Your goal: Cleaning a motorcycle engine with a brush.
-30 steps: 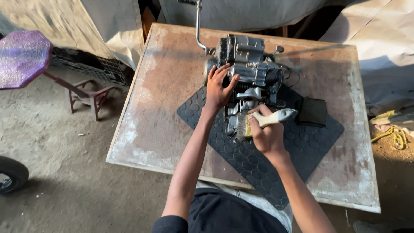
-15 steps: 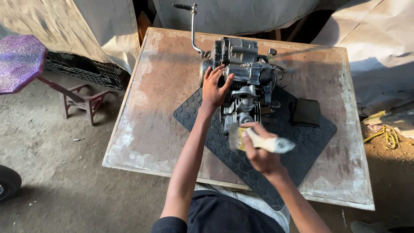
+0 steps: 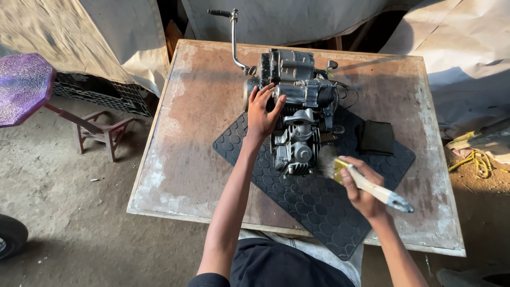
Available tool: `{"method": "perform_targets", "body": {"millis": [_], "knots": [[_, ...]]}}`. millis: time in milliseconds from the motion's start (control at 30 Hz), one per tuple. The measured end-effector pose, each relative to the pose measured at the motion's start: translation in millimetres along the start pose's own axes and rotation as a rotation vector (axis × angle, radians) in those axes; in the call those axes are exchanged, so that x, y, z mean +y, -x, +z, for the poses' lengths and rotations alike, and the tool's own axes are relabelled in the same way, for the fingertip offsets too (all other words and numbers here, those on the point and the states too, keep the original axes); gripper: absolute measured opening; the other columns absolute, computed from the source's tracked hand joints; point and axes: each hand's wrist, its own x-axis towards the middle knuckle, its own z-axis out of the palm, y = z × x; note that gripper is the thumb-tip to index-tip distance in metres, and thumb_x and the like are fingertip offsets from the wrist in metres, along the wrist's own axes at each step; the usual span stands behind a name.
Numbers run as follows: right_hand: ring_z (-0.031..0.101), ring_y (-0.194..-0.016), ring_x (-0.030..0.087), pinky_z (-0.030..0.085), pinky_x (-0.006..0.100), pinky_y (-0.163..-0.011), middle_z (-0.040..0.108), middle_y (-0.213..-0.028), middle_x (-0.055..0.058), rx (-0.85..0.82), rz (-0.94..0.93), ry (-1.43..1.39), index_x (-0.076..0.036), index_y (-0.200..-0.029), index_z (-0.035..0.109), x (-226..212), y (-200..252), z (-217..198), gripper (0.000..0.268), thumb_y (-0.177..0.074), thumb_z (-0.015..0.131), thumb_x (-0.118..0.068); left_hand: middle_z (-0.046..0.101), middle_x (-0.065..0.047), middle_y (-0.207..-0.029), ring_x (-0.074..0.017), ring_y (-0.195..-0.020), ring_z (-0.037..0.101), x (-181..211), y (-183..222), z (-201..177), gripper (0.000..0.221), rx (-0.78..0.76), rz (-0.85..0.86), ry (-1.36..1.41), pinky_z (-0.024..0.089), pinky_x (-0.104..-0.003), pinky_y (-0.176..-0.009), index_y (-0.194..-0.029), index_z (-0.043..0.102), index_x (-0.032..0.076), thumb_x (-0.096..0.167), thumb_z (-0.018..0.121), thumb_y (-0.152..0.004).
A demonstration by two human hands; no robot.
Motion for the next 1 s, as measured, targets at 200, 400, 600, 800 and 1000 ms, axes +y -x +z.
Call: {"method": "perform_targets", "body": {"millis": [200, 400, 600, 800, 1000], "knots": [[0.073, -0.096, 0.033, 0.057, 0.040, -0.080, 0.077, -0.103, 0.009, 0.097, 0.043, 0.100, -0.014, -0.116, 0.077, 19.8, 21.7, 3.7, 0.022, -0.099, 0.065, -0.019, 0.074, -0.017, -0.111, -0.0245, -0.125, 0.064, -0.8, 0.6, 1.5, 0.047, 0.005, -0.005, 0.014, 0.028, -0.044, -0.120, -0.108, 0.071, 0.000, 0.046, 0.068, -0.098], [0.065, -0.048, 0.014, 0.052, 0.024, -0.040, 0.075, -0.079, 0.011, -0.095, -0.143, -0.013, 0.000, -0.107, 0.069, -46.5, 35.1, 49.4, 0.026, -0.091, 0.059, -0.018, 0.070, -0.020, -0.125, -0.0260, -0.127, 0.061, 25.4, -5.6, -12.5, 0.060, -0.094, -0.092, -0.015, 0.026, -0.041, -0.121, -0.117, 0.069, -0.008, 0.046, 0.055, -0.096], [0.075, -0.075, 0.037, 0.060, 0.040, -0.057, 0.079, -0.087, 0.007, -0.069, -0.063, -0.040, -0.016, -0.105, 0.078, -32.2, 21.2, 65.5, 0.018, -0.090, 0.067, -0.016, 0.073, -0.018, -0.116, -0.0268, -0.125, 0.063, -1.8, -0.7, 3.1, 0.047, -0.018, -0.014, 0.007, 0.029, -0.044, -0.120, -0.112, 0.071, 0.000, 0.044, 0.067, -0.098], [0.072, -0.068, 0.033, 0.056, 0.033, -0.060, 0.075, -0.083, 0.008, 0.269, -0.197, 0.028, -0.009, -0.097, 0.076, -27.5, -18.2, 50.6, 0.011, -0.095, 0.066, -0.013, 0.073, -0.018, -0.115, -0.0262, -0.125, 0.063, 1.9, -2.6, -1.6, 0.045, -0.021, -0.002, 0.003, 0.028, -0.044, -0.120, -0.111, 0.071, 0.000, 0.044, 0.067, -0.099], [0.074, -0.073, 0.027, 0.057, 0.031, -0.063, 0.076, -0.085, 0.000, 0.324, -0.147, 0.099, -0.014, -0.100, 0.077, -31.2, -0.4, 44.7, 0.014, -0.093, 0.066, -0.019, 0.074, -0.017, -0.114, -0.0255, -0.125, 0.064, -3.4, -1.7, 0.8, 0.045, -0.010, -0.003, 0.004, 0.029, -0.044, -0.120, -0.111, 0.071, 0.001, 0.044, 0.067, -0.099]]}}
